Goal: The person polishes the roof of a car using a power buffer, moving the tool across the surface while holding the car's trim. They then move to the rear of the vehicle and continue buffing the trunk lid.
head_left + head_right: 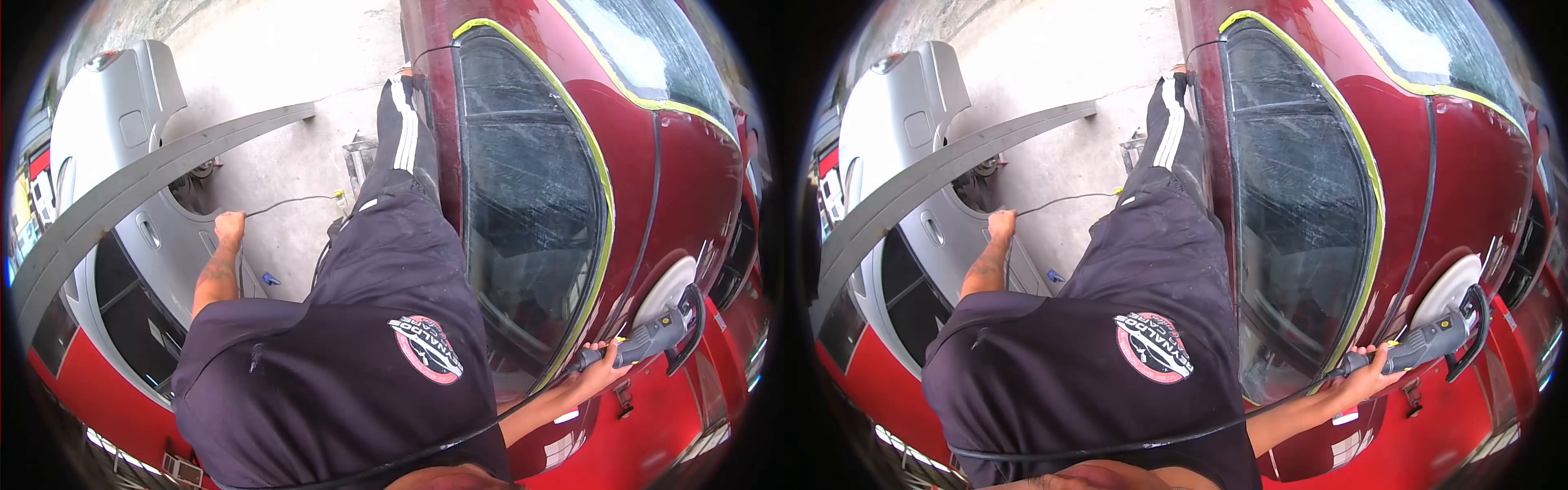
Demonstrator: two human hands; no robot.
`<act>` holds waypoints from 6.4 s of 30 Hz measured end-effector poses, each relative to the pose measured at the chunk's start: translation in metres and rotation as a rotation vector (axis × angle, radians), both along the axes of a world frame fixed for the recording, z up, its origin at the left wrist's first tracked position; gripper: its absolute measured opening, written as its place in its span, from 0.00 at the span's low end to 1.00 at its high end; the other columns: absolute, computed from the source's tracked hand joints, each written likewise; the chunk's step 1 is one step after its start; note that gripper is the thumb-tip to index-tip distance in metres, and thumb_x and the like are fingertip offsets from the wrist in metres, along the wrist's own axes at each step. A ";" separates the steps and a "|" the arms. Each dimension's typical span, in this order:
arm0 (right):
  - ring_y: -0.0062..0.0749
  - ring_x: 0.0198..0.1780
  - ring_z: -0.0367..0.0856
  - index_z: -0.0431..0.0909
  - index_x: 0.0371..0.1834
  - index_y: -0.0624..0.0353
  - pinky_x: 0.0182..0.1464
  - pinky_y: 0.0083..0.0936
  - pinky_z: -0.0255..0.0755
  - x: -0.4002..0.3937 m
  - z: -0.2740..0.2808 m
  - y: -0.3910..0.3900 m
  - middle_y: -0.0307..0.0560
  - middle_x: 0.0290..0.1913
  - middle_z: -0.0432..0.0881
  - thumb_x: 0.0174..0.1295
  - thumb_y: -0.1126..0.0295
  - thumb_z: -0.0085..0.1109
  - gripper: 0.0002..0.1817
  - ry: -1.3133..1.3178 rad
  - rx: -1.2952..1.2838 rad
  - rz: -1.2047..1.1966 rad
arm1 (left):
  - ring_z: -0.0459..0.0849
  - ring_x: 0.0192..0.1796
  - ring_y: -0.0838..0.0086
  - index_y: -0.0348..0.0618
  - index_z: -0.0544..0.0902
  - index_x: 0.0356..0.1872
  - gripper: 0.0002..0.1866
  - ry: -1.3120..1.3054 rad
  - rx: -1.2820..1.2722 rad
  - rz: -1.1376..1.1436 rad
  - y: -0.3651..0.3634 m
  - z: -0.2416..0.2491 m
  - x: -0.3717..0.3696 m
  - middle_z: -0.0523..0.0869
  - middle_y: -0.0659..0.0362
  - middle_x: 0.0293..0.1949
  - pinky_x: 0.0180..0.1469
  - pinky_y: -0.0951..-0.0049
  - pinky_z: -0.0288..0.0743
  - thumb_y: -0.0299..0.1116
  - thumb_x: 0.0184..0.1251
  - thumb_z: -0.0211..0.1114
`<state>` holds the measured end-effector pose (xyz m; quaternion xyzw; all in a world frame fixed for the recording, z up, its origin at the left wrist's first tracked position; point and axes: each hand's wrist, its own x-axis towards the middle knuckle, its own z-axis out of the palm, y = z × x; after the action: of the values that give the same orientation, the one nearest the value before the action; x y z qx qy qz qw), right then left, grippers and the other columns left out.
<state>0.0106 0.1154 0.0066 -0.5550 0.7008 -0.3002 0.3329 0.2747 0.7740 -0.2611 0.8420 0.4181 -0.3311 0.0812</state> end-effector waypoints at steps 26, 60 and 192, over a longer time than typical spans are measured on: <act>0.27 0.23 0.79 0.38 0.90 0.51 0.26 0.27 0.77 0.060 0.021 0.024 0.52 0.45 0.83 0.68 0.77 0.67 0.55 -0.031 -0.009 -0.094 | 0.93 0.30 0.62 0.32 0.89 0.41 0.13 0.776 -0.329 -1.177 -0.069 0.007 0.098 0.92 0.46 0.35 0.33 0.57 0.88 0.30 0.67 0.60; 0.34 0.28 0.88 0.58 0.82 0.51 0.28 0.25 0.78 0.110 0.027 0.016 0.52 0.43 0.84 0.83 0.37 0.34 0.37 0.022 0.221 -0.086 | 0.91 0.43 0.60 0.23 0.73 0.59 0.44 0.507 -1.776 -0.613 -0.757 0.248 -0.057 0.87 0.42 0.47 0.45 0.61 0.87 0.45 0.50 0.85; 0.42 0.33 0.89 0.59 0.81 0.54 0.34 0.35 0.82 0.119 0.161 -0.015 0.60 0.44 0.87 0.81 0.39 0.45 0.37 0.473 0.455 0.305 | 0.88 0.43 0.69 0.30 0.74 0.55 0.29 0.578 -1.976 0.174 -0.715 0.282 -0.036 0.85 0.50 0.45 0.45 0.65 0.86 0.39 0.65 0.79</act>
<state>0.1292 0.1001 0.1680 -0.6191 0.7163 0.0533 0.3177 0.2386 0.0591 0.0208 0.2546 0.0227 -0.7095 0.6567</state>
